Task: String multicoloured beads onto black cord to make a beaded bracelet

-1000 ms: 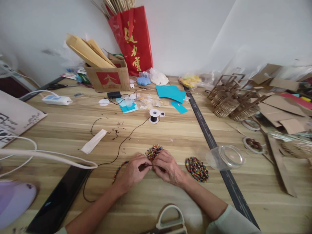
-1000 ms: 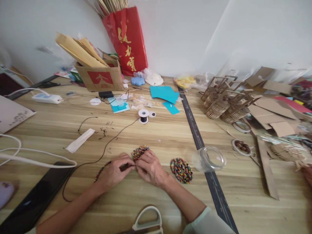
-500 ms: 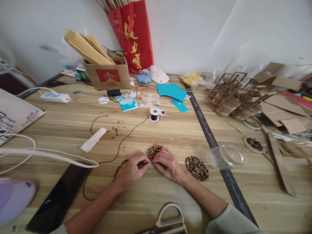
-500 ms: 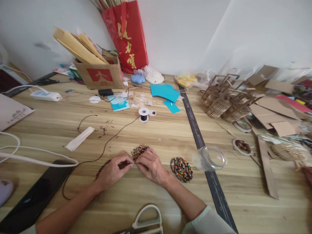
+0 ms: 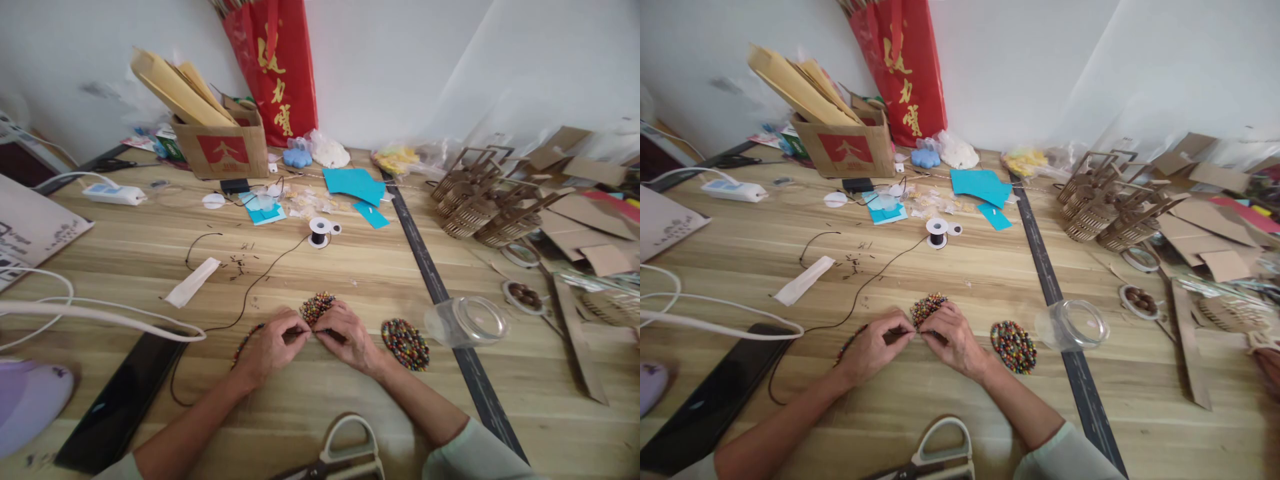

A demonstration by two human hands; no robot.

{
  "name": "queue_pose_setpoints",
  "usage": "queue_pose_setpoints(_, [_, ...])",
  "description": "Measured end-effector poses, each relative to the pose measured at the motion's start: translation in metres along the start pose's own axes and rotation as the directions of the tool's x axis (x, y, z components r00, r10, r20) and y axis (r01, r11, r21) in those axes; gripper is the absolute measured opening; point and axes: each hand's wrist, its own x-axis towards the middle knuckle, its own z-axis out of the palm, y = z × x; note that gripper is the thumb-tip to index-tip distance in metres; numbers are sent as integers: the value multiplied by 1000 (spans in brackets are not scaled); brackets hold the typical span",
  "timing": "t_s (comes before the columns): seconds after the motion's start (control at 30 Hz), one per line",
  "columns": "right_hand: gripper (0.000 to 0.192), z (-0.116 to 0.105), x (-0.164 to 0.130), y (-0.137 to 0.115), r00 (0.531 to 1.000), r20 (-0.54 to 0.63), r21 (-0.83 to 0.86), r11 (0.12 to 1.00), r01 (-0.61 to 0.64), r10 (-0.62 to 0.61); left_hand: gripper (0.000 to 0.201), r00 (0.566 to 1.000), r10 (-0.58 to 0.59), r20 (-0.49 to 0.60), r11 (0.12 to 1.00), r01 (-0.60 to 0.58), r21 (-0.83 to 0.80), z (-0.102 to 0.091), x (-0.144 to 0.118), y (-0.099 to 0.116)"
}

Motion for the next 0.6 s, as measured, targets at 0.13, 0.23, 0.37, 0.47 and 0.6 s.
queue_pose_setpoints(0.13, [6,-1,2,-3,1000,5,-9,1000,11,-11,12,1000,4,-2,1000,-4,11,0,0,1])
queue_pose_setpoints(0.23, [8,-1,2,-3,1000,10,-18,1000,22,-22,11,1000,-1,4,1000,1,21,0,0,1])
queue_pose_setpoints(0.37, [6,1,2,-1,1000,5,-20,1000,20,-20,11,1000,-14,12,999,14,30,0,0,1])
queue_pose_setpoints(0.47, [5,0,1,-2,1000,0,-12,1000,16,-16,11,1000,-12,14,999,11,31,0,0,1])
queue_pose_setpoints(0.6, [7,-2,3,-4,1000,11,-1,1000,17,-17,11,1000,-20,8,999,20,35,0,0,2])
